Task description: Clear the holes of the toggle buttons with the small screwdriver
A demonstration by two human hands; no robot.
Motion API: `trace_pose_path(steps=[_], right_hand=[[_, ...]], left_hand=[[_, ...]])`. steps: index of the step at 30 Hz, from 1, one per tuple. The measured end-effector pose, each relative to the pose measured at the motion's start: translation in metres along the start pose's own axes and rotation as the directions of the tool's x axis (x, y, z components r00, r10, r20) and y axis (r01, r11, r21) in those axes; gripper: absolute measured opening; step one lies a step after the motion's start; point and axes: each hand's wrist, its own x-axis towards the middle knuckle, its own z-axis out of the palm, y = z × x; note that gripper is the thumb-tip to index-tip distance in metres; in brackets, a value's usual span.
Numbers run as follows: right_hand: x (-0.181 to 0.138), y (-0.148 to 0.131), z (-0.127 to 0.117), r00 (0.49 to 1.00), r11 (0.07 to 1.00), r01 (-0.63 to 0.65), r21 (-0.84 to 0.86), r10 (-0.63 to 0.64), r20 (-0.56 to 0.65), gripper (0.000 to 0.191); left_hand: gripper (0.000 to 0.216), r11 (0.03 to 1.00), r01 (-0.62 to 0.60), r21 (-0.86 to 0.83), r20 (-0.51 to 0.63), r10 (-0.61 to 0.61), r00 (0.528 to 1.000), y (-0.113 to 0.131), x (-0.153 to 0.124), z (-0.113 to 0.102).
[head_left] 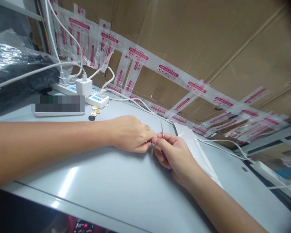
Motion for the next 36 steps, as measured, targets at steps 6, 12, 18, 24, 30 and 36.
trace_pose_path(steps=[6,12,18,24,30,36], right_hand=[[0.0002,0.0009,-0.0013,1.0,1.0,0.028,-0.015,-0.028,-0.015,0.021],[0.0013,0.0017,0.0002,1.0,0.999,0.027,-0.023,-0.027,-0.007,0.018],[0.0001,0.0005,0.0011,1.0,0.999,0.019,-0.036,-0.02,-0.012,0.02],[0.0017,0.0022,0.0012,1.0,1.0,0.006,-0.028,-0.006,-0.012,0.021],[0.0035,0.0036,0.0003,1.0,1.0,0.001,-0.01,-0.001,0.01,0.025],[0.0051,-0.0002,-0.0053,0.995,0.999,0.029,-0.031,-0.032,-0.098,0.021]], left_hand=[[0.026,0.999,0.025,0.028,0.022,-0.026,0.999,0.0033,0.0018,-0.0001],[0.025,1.0,0.015,0.016,0.017,-0.016,1.0,0.0047,0.0014,0.001],[0.026,0.999,0.035,-0.002,0.015,-0.035,0.999,0.0053,0.0023,-0.0016],[0.027,0.998,0.049,-0.03,0.041,-0.048,0.998,0.0057,0.0033,-0.0015],[0.028,0.998,0.064,-0.03,0.001,-0.064,0.998,0.0042,0.0022,0.0017],[0.038,0.996,0.073,-0.042,0.05,-0.071,0.996,0.0027,0.0006,-0.0052]])
